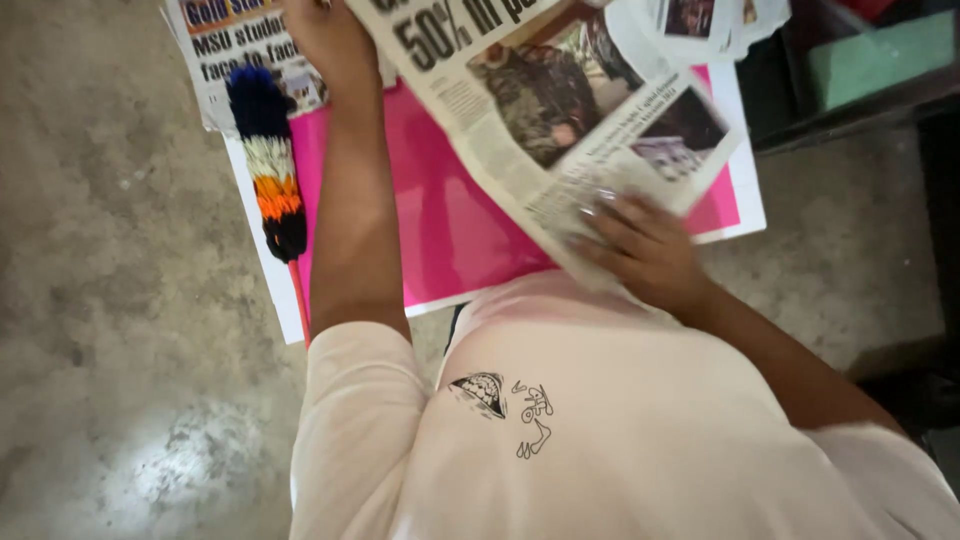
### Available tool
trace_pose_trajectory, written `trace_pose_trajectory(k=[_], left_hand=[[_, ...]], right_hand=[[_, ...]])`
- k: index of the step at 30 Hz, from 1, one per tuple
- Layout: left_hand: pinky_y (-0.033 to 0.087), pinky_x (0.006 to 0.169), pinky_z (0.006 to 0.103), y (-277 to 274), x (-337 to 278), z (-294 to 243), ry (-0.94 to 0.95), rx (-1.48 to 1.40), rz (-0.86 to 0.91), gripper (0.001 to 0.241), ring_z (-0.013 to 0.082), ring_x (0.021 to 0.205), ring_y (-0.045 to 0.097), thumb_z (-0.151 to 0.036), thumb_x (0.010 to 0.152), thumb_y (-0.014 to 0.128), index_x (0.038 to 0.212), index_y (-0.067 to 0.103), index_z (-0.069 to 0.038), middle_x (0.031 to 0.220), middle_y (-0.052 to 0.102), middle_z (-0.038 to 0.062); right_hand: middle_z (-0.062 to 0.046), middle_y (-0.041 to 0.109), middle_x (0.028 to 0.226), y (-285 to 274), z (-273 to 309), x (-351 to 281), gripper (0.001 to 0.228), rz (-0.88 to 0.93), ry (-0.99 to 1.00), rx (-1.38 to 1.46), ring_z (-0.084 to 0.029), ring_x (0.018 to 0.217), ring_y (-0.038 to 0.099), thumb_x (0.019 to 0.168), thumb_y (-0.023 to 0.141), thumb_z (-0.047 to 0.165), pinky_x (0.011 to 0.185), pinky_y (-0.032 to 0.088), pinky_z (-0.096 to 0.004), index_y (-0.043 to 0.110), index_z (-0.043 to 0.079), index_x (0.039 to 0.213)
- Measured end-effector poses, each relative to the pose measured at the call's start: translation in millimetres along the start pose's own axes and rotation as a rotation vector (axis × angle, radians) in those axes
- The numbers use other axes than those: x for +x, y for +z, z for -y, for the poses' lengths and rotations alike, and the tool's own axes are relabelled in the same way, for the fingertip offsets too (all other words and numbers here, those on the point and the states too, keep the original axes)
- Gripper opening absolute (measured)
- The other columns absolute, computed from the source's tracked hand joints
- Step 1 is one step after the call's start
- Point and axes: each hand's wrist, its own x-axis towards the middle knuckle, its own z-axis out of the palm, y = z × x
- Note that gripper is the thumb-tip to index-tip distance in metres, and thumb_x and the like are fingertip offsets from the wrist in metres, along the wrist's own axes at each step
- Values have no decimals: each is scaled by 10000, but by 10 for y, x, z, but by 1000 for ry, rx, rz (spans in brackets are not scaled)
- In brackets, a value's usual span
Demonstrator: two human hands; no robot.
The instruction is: Dusting and flipping through a stack of newspapers on a table.
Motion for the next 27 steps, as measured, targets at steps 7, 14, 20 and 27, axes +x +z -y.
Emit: trace_pose_trajectory(k=[7,14,20,27], left_hand=[[491,1025,488,153,-1211,955,-732,-265,20,701,366,1229,542,-379,908,497,1500,352,-34,1415,498,241],[572,804,288,331,-1479,1272,-331,182,147,409,178,908,695,93,906,516,1284,594,-43,1093,713,98],[434,694,268,202,-1300,1168,-187,42,242,301,102,753,525,68,977,502,1232,601,-58,1081,696,49],[521,755,243,316,-1162,1140,-195,-211,287,250,103,833,637,108,973,557,1139,635,-62,1034,740,75]], right_hand=[[-160,481,1532,1544,-212,-286,817,581,104,80,-370,1461,392,855,631,549,1120,353,-524,457,142,1543],[-124,754,1176,1413,-851,-28,374,660,886,277,-293,896,720,909,718,421,875,545,-449,788,169,1176],[-194,575,1226,1105,-2277,-149,522,-188,976,3,-282,1020,610,930,808,9,886,570,-380,523,-37,1366],[-117,725,1046,897,-2542,-36,213,-198,1070,446,-152,842,695,905,762,-49,725,619,-236,715,-7,1109]])
